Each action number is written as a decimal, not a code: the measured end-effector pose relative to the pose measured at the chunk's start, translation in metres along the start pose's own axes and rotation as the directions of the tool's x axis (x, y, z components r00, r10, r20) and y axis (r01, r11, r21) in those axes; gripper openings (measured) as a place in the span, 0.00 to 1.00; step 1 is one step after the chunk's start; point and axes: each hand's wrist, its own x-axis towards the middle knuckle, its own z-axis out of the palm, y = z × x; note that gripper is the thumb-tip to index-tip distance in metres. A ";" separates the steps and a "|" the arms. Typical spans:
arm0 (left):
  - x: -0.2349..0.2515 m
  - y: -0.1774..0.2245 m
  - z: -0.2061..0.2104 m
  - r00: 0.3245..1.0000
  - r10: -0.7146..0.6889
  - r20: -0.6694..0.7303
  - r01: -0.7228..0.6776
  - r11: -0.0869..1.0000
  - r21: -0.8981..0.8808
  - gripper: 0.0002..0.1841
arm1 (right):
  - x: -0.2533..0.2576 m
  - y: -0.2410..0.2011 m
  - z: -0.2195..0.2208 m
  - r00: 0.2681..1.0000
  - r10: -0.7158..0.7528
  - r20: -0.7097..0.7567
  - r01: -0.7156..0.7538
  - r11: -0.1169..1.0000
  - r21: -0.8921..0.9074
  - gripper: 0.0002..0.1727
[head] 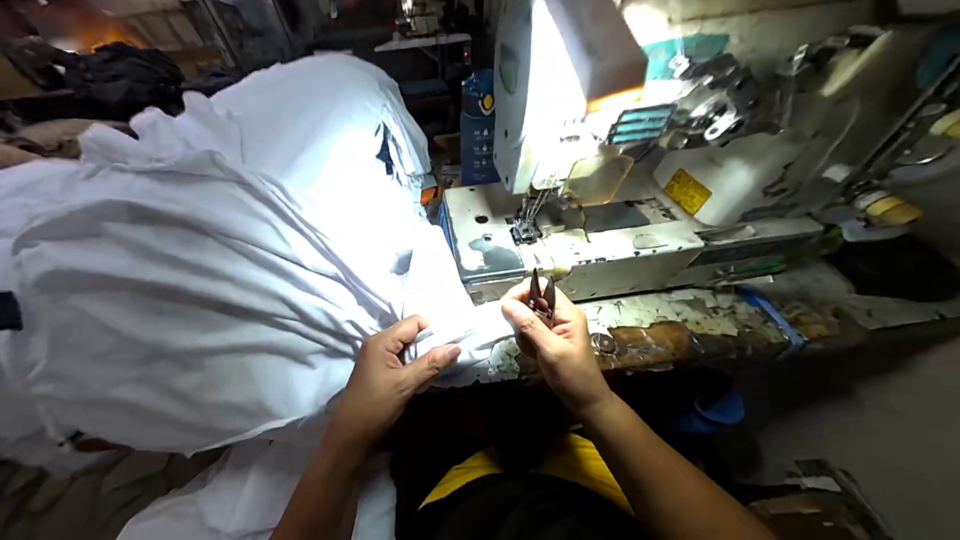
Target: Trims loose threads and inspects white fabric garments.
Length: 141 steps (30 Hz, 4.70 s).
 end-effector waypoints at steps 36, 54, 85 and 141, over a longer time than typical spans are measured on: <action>0.013 0.012 0.020 0.992 -0.112 0.063 0.113 0.994 -0.008 0.07 | -0.042 0.008 0.000 0.791 0.459 0.406 -0.612 0.567 0.551 0.21; 0.014 0.017 0.024 0.989 -0.135 0.060 0.138 0.989 -0.058 0.11 | -0.044 0.004 -0.001 0.798 0.451 0.400 -0.603 0.576 0.553 0.21; 0.011 0.015 0.017 0.973 -0.190 0.130 0.206 0.971 -0.124 0.11 | -0.053 0.006 -0.011 0.878 0.287 0.382 -0.444 0.787 0.429 0.16; 0.006 0.003 0.005 0.972 0.016 0.236 -0.015 1.000 -0.005 0.12 | -0.044 -0.005 0.005 0.951 -0.264 0.159 0.307 0.760 -0.573 0.09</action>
